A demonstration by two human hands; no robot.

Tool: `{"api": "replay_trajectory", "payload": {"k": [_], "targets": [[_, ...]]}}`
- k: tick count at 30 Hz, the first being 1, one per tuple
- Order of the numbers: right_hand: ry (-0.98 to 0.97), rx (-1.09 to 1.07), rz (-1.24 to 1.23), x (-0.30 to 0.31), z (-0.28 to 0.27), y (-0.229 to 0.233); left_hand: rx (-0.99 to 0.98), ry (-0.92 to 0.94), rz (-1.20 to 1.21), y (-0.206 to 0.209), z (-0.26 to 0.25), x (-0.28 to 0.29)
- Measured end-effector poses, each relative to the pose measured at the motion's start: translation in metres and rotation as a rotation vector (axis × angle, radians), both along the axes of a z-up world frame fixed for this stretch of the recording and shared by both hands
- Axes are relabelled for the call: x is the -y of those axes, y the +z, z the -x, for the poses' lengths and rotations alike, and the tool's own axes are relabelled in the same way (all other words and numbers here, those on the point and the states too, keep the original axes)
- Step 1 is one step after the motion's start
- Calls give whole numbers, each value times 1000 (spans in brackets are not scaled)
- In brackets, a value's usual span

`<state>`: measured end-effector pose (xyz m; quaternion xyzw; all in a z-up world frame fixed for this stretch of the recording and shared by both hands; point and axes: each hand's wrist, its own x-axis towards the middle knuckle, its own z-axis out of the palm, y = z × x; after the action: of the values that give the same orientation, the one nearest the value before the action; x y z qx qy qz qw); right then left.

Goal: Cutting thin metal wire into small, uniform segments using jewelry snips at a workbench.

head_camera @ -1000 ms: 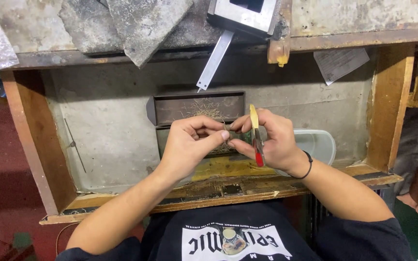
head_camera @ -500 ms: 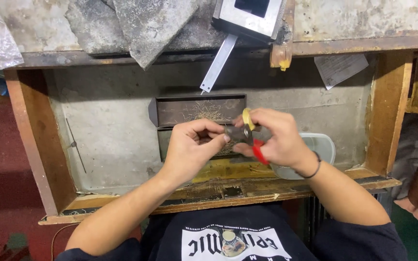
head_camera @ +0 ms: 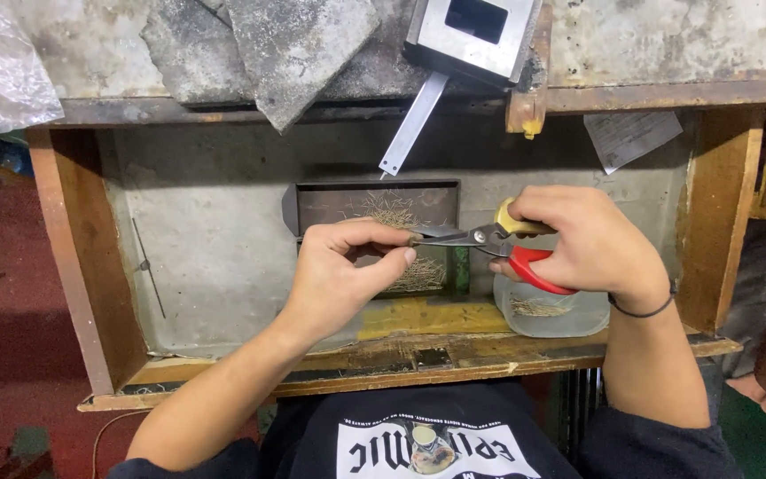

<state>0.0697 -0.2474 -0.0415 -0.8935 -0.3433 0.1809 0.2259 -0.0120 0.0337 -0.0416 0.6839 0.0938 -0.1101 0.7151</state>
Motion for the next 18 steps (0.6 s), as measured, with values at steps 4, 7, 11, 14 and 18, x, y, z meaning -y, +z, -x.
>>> {"api": "replay_trajectory", "payload": {"k": [4, 7, 11, 14, 18], "targets": [[10, 27, -8, 1, 0, -7, 25, 1, 28, -4, 1, -1], [10, 48, -10, 3, 0, -11, 35, 2, 16, -3, 0, -1], [4, 58, -15, 3, 0, -11, 19, -3, -4, -1, -1, -2], [7, 64, -23, 5, -1, -11, 27, -10, -9, -1, -1, -2], [-11, 45, -38, 3, 0, -5, 28, -14, -5, 0, -1, -2]]}}
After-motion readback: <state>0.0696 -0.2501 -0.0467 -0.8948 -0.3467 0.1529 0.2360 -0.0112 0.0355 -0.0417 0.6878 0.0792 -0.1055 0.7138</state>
